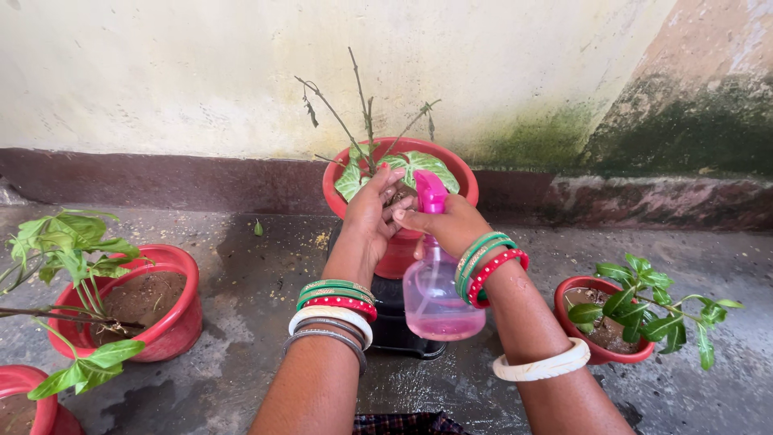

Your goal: The person uses a spray bottle to apply liquid to the leaves of a plant in a red pot, holding the leaves by hand while spraying.

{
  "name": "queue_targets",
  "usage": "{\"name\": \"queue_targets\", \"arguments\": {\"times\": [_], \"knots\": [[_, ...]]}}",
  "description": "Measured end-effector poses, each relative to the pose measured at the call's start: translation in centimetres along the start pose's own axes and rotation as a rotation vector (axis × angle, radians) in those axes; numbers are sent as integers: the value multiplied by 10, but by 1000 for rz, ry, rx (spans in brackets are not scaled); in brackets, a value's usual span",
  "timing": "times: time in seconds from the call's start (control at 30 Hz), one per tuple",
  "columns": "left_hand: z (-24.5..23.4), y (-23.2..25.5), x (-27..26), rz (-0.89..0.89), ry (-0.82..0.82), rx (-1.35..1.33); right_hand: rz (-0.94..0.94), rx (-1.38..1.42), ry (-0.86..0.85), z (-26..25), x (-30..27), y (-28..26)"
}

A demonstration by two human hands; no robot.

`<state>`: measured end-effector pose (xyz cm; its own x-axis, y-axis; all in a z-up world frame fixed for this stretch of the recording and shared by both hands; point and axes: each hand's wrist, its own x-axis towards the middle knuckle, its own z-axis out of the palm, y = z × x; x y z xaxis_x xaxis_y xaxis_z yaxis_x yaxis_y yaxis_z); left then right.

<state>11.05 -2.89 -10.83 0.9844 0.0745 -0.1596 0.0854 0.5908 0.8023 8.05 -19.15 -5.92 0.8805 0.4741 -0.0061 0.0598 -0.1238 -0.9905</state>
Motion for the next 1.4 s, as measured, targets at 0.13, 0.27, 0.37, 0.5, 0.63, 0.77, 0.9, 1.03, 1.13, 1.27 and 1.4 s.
{"name": "queue_targets", "arguments": {"times": [0.13,0.27,0.37,0.5,0.63,0.77,0.9,1.03,1.13,1.27,1.4], "knots": [[9,13,-10,0,4,15,83,-106,90,-3,-3,0],[15,15,-10,13,-5,19,7,-107,69,-4,-2,-3],[14,9,-6,35,-36,1,29,-108,102,3,-3,-8],[7,7,4,44,-114,-100,9,-98,107,13,0,-13],[-2,10,8,26,-67,-153,-86,-48,70,17,6,-15],[-8,12,9,16,-48,-94,-88,8,37,23,8,-10],[-11,12,12,22,27,-86,-94,-27,44,24,7,-8],[-13,10,14,45,129,-129,-69,-50,120,16,3,-16],[-14,8,13,31,173,-174,-2,-74,99,7,-4,-24],[-14,9,15,16,200,-182,39,-89,81,2,-11,-21],[-11,8,13,33,201,-189,61,-204,64,-4,-14,-10]]}}
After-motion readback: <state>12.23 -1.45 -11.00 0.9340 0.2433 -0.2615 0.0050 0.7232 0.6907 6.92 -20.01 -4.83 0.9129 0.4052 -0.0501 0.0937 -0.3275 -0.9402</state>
